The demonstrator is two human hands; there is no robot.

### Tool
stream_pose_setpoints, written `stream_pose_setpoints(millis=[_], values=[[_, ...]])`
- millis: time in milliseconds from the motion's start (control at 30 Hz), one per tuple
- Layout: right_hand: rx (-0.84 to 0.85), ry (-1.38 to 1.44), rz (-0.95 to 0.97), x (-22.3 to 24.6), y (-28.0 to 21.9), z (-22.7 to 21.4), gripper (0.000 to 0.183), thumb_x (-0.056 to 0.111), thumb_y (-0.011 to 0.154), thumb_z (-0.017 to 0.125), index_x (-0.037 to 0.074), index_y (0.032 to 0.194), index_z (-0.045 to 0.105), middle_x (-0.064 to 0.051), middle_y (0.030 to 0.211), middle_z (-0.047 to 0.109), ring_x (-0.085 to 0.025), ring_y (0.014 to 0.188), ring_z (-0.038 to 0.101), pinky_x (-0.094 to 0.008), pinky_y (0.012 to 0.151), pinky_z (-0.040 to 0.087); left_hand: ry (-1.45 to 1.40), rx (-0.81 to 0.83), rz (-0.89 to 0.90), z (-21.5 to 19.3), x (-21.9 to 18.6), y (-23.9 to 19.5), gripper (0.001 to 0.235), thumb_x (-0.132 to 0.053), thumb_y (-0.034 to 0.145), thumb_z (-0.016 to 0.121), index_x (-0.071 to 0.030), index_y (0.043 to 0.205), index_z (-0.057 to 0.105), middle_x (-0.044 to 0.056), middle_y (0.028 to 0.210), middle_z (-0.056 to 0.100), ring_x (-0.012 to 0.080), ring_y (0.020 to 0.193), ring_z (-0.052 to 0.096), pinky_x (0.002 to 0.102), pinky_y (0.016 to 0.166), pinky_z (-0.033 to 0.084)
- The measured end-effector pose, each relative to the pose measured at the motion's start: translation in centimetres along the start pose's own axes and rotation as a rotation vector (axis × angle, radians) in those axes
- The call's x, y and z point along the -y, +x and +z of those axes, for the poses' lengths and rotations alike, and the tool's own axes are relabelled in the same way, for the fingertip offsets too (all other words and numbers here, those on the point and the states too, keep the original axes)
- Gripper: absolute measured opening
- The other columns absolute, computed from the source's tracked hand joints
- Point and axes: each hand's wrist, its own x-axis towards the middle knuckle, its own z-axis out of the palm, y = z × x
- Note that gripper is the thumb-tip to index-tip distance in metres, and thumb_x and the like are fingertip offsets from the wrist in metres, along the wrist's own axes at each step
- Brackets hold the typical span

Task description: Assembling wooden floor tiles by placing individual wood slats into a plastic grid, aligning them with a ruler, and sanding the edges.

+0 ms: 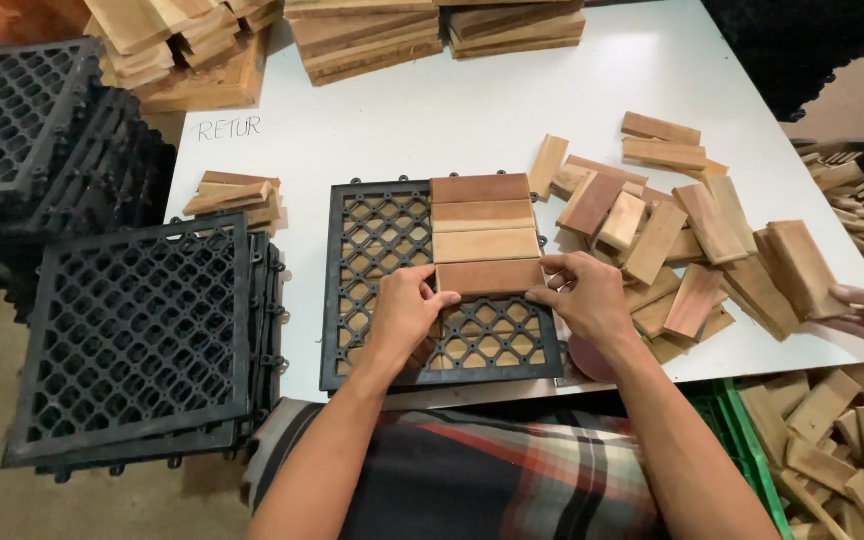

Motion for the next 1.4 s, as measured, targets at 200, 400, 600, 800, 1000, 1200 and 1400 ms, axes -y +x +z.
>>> stream_pose_setpoints(millis=[200,400,600,800,1000,1200,1400], values=[[-0.008,0.001,0.064,-0.6,0.1,0.5,0.056,0.018,0.057,0.100,0.012,0.109,0.079,-0.002,0.084,0.074,-0.011,0.062,0.064,-0.023,0.057,0.054,-0.008,-0.006,-0.025,0.0,-0.1,0.2,0.060,-0.021,0.074,0.089,-0.001,0.127,0.069,0.005,0.067,0.073,0.0221,0.074,0.074,0.037,0.069,0.059],[-0.041,-0.045,-0.033,1.1,-0.5,-0.2,0.079,0.014,0.055,0.101,0.003,0.127,0.070,-0.012,0.104,0.071,-0.017,0.067,0.068,-0.023,0.059,0.058,0.205,-0.103,0.058,0.0,-1.5,-1.1,0.097,-0.055,0.076,0.084,-0.002,0.149,0.049,0.022,0.124,0.066,0.0421,0.122,0.062,0.056,0.098,0.054],[0.387,-0.670,-0.337,3.5,-0.3,0.2,0.072,0.058,0.105,0.039,0.008,0.157,0.040,-0.015,0.169,0.028,-0.038,0.157,0.015,-0.055,0.124,0.023,0.735,0.123,0.365,2.3,-2.5,-0.3,0.082,-0.054,0.106,0.037,0.000,0.163,0.014,0.023,0.171,0.006,0.0391,0.158,0.005,0.055,0.127,0.004],[0.402,-0.932,-0.313,3.2,-2.2,1.9,0.088,0.067,0.104,0.023,0.002,0.162,0.016,-0.020,0.171,0.010,-0.035,0.158,0.005,-0.048,0.127,0.002,0.794,0.158,0.338,3.3,-2.4,0.8,0.084,-0.059,0.103,0.025,0.000,0.162,0.015,0.024,0.170,0.009,0.0389,0.158,0.004,0.055,0.127,0.001],[0.416,-0.789,-0.224,6.7,-2.7,3.9,0.094,0.069,0.102,0.012,-0.004,0.161,0.012,-0.025,0.170,0.002,-0.036,0.158,-0.004,-0.046,0.125,-0.006,0.324,-0.024,0.341,2.3,-3.1,5.0,0.083,-0.045,0.101,0.037,0.008,0.160,0.015,0.032,0.168,0.004,0.0490,0.154,0.011,0.061,0.125,0.011],[0.376,-0.885,-0.234,5.5,-0.3,6.2,0.092,0.068,0.102,0.013,-0.003,0.162,0.012,-0.024,0.170,0.004,-0.036,0.158,-0.002,-0.046,0.125,-0.005,0.256,0.005,0.367,1.5,-2.9,4.9,0.085,-0.040,0.097,0.040,0.007,0.161,0.010,0.031,0.168,0.004,0.0457,0.155,0.011,0.060,0.124,0.004],[0.309,-0.856,-0.269,4.2,5.6,7.7,0.080,0.055,0.104,0.016,0.000,0.163,0.014,-0.021,0.172,0.006,-0.034,0.159,0.002,-0.047,0.128,0.001,0.238,-0.023,0.409,2.4,-1.8,5.2,0.077,-0.040,0.103,0.032,0.007,0.161,0.014,0.029,0.169,0.005,0.0457,0.155,0.013,0.059,0.125,0.004]])
